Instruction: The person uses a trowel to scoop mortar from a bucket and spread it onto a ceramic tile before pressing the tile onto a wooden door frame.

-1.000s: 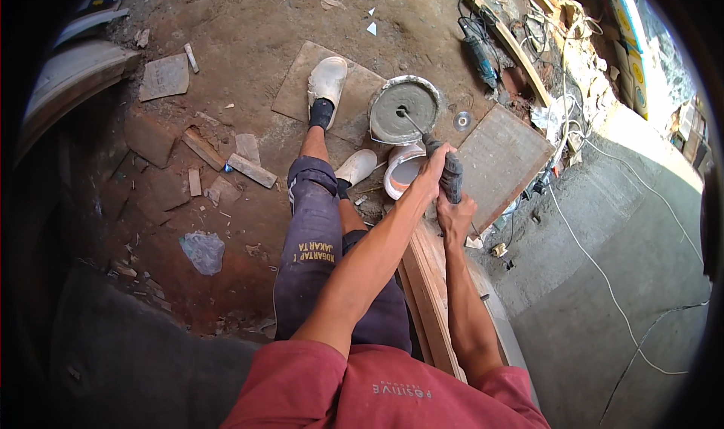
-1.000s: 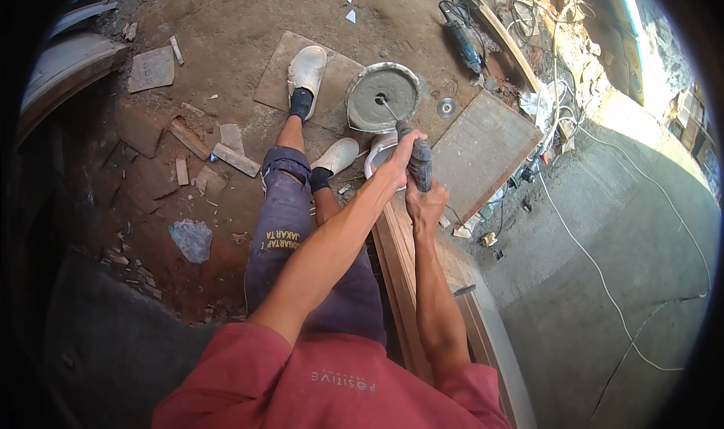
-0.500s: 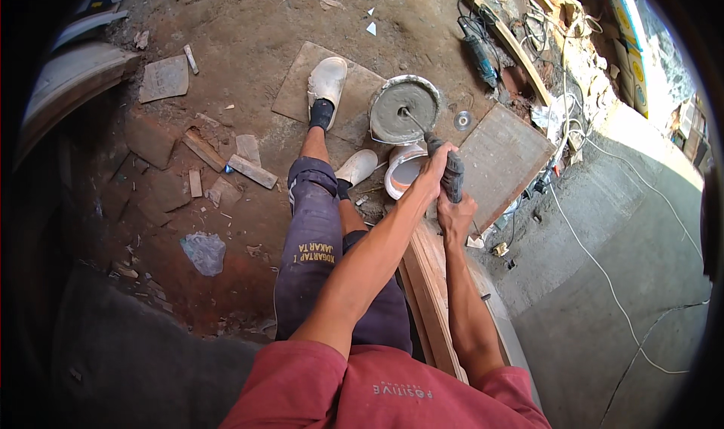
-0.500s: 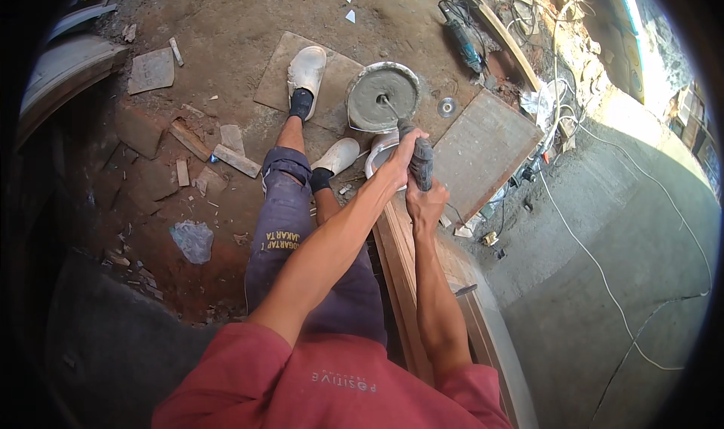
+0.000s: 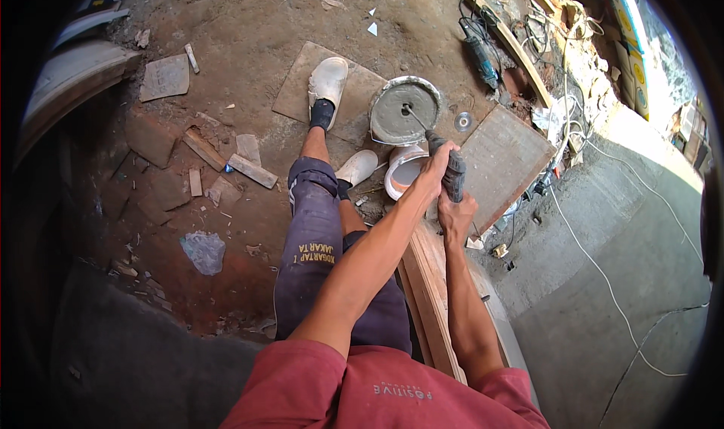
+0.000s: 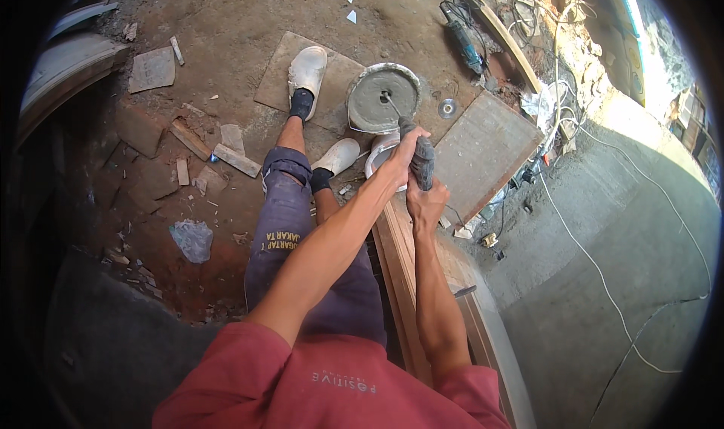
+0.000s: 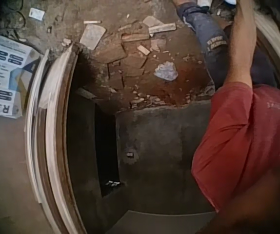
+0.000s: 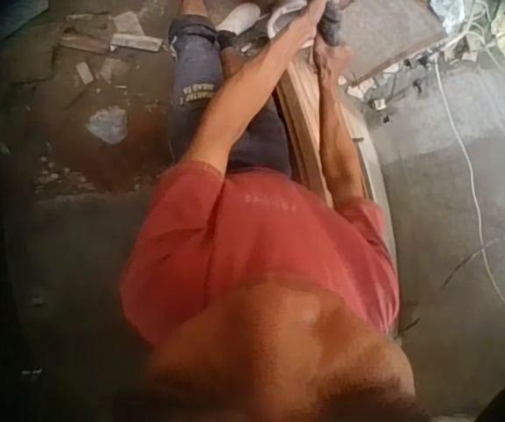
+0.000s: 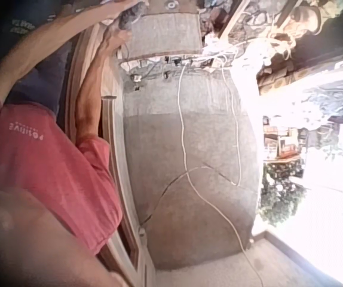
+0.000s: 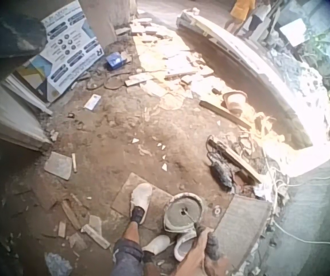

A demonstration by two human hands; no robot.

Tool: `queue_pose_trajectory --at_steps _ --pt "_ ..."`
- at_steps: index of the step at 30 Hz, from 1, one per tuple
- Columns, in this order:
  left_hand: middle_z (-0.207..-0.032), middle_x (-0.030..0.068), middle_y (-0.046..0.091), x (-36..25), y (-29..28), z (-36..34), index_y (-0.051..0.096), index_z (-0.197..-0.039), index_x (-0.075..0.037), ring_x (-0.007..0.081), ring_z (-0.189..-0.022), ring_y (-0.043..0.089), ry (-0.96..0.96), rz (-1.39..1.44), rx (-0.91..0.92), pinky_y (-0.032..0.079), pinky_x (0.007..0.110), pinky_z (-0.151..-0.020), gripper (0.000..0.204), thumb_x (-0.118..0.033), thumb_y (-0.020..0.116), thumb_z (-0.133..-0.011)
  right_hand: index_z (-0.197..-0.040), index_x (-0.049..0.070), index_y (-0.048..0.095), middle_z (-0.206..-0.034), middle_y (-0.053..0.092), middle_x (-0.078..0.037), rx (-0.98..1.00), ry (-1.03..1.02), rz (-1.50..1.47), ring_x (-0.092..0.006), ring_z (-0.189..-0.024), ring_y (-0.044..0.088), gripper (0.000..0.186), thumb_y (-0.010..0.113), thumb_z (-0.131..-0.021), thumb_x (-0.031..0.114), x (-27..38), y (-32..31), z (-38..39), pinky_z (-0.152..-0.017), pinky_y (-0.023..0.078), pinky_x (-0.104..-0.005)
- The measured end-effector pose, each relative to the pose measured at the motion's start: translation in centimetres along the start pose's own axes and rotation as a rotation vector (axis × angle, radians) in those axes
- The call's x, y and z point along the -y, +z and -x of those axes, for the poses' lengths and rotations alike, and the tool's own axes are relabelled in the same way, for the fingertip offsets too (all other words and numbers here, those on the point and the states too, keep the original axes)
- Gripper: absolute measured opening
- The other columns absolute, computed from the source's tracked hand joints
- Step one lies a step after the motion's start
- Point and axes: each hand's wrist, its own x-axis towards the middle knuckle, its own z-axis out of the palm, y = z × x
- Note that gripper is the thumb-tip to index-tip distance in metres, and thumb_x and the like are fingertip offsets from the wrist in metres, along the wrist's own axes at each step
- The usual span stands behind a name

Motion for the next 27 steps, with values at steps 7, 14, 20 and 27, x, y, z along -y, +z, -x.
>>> queue_pose_trajectory --at_steps 7,14,20,27 --pt "-0.064 -0.0013 0.051 0.1 0.1 -0.4 0.051 -0.07 -0.018 0.0172 -0.056 0.05 0.015 0.017 -0.058 0.042 0.033 -0.057 0.027 -0.038 0.067 -0.075 -0.079 -0.01 0.065 -0.065 0.062 -0.028 -0.001 -0.025 -0.006 -0.0324 -0.057 0.065 0.039 0.071 -0.079 0.028 -0.4 0.4 -0.2 -0.061 0.049 -0.0436" --pt "-0.064 -0.0007 0.053 -0.2 0.7 0.6 0.051 -0.069 -0.018 0.0174 -0.056 0.05 0.007 -0.005 -0.022 0.042 0.033 -0.057 0.027 -0.039 0.066 -0.075 -0.082 -0.009 0.067 -0.067 0.062 -0.028 0.012 -0.016 -0.018 -0.0359 -0.062 0.066 0.037 0.072 -0.08 0.028 -0.2 0.1 -0.5 -0.064 0.05 -0.0443" --pt "-0.066 -0.0005 0.053 0.0 0.7 0.2 0.053 -0.072 -0.017 0.0171 -0.057 0.051 0.015 0.011 -0.043 0.043 0.033 -0.057 0.026 -0.039 0.066 -0.075 -0.083 -0.008 0.067 -0.067 0.062 -0.028 0.02 0.001 0.01 -0.0359 -0.063 0.066 0.037 0.072 -0.08 0.028 -0.5 -0.2 -0.2 -0.065 0.05 -0.0443" --pt "-0.069 0.0 0.054 0.1 0.5 -0.5 0.053 -0.075 -0.016 0.0171 -0.06 0.052 0.003 0.007 -0.091 0.044 0.033 -0.059 0.027 -0.038 0.069 -0.072 -0.082 -0.01 0.067 -0.067 0.064 -0.027 -0.001 -0.025 0.002 -0.0328 -0.061 0.068 0.038 0.072 -0.079 0.028 -0.1 0.1 -0.3 -0.063 0.05 -0.0438"
